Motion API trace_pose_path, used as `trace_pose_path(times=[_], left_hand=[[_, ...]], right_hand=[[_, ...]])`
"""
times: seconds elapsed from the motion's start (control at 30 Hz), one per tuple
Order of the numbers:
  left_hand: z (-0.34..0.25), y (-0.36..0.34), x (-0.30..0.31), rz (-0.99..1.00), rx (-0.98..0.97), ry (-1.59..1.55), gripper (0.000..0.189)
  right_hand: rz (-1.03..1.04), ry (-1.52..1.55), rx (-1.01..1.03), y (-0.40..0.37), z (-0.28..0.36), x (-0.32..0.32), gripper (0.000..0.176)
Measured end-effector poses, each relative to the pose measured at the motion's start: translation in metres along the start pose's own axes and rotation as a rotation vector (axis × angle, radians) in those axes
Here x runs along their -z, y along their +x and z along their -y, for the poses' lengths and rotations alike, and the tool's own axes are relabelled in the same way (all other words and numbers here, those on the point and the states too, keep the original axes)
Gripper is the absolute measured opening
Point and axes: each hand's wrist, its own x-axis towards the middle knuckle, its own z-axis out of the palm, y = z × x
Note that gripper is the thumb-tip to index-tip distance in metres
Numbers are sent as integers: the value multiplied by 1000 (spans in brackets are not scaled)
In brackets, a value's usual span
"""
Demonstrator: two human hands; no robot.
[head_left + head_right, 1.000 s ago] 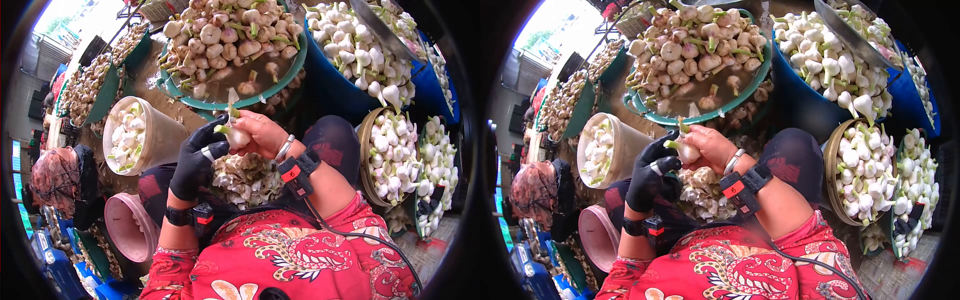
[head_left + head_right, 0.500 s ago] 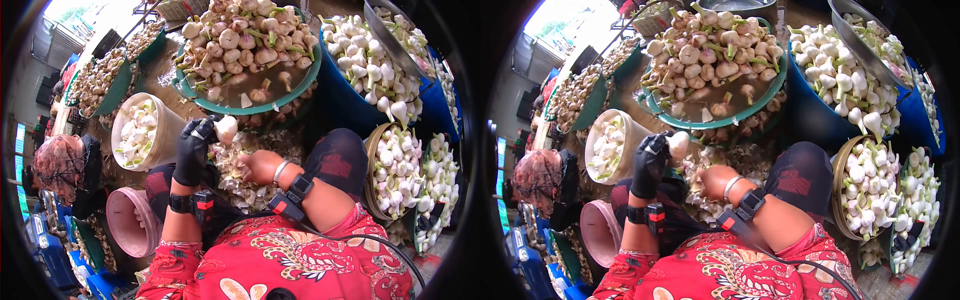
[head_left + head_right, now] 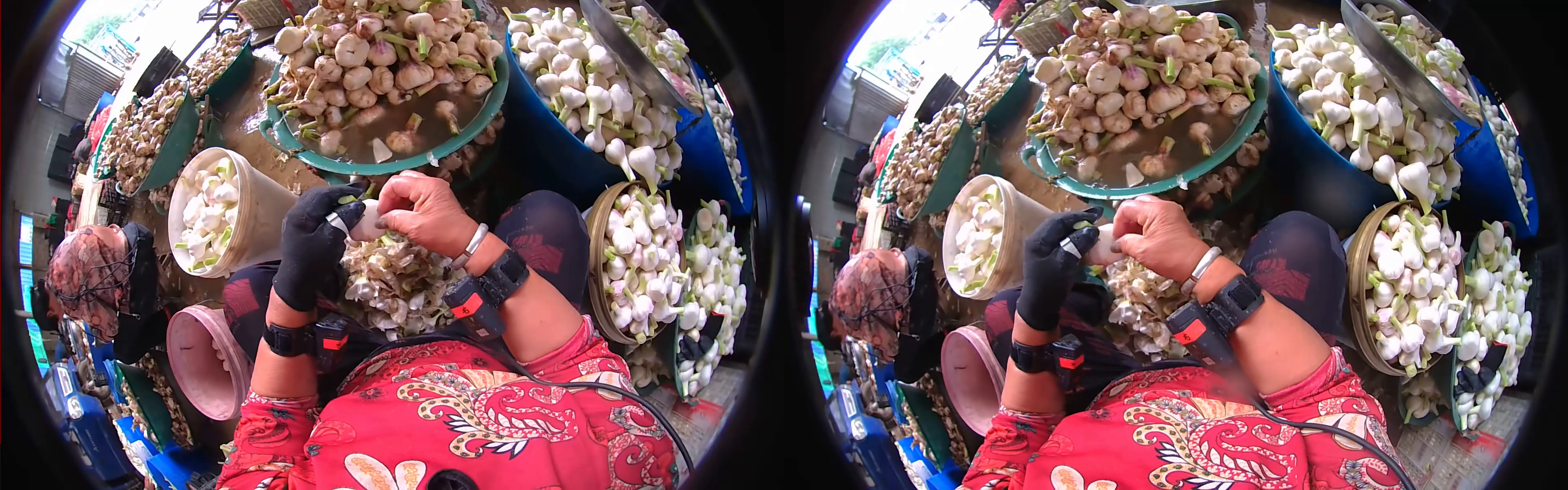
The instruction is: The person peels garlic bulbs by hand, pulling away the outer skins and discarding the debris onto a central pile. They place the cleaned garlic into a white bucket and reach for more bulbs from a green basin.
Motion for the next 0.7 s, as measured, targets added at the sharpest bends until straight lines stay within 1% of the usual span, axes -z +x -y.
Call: trace_pose_path(times=[0.03, 0.1, 0.17, 0.2, 0.23, 0.27, 0.33, 0.37, 0.4, 0.47, 0.5, 0.53, 0.57, 0.6, 0.63, 0.67, 0.7], left_hand=[[-1, 1, 0, 23, -96, 203, 24], [-3, 2, -1, 12, -96, 224, 22], [-2, 1, 3, -8, -98, 249, 20], [5, 1, 4, -22, 13, 75, 19], [11, 0, 6, -36, 122, -100, 17], [15, -2, 7, -42, 121, -97, 17], [22, -6, 11, -91, 398, -610, 20], [28, -7, 19, -40, 388, -760, 23], [34, -7, 25, -46, 382, -757, 23], [46, -5, 37, -91, -448, 585, 25], [48, -1, 47, 63, -576, 682, 30], [50, -3, 47, 65, -578, 685, 30], [52, -7, 45, -8, -525, 619, 32], [50, -10, 40, -81, -474, 553, 33], [35, -14, 33, -174, -458, 563, 31], [30, -14, 29, -168, -458, 563, 31], [27, -15, 26, -167, -9, -78, 26]], right_hand=[[1, 0, 1, -1, 0, 0, 8], [44, -219, 69, -3, 1, 0, 5], [21, -249, 114, -5, 1, -5, 7], [-7, -282, 156, -6, 0, -7, 10], [-6, -296, 139, -9, 0, -7, 11], [-2, -294, 144, -11, -3, -8, 11], [-27, -413, 147, -15, -16, -7, 9], [-128, -449, 139, -15, -22, -6, 8], [-190, -432, 82, -13, -22, 1, 8], [-313, -438, -59, -7, -14, 17, 9], [-312, -436, -56, -7, -15, 17, 9], [-244, -481, -165, -7, -18, 17, 10], [-176, -525, -276, -7, -23, 16, 11], [-82, -262, -302, -8, -40, 10, 14], [11, 79, -375, -7, -21, 6, 20], [106, 424, -446, -7, -1, 1, 27], [104, 429, -450, -6, 9, -5, 27]])
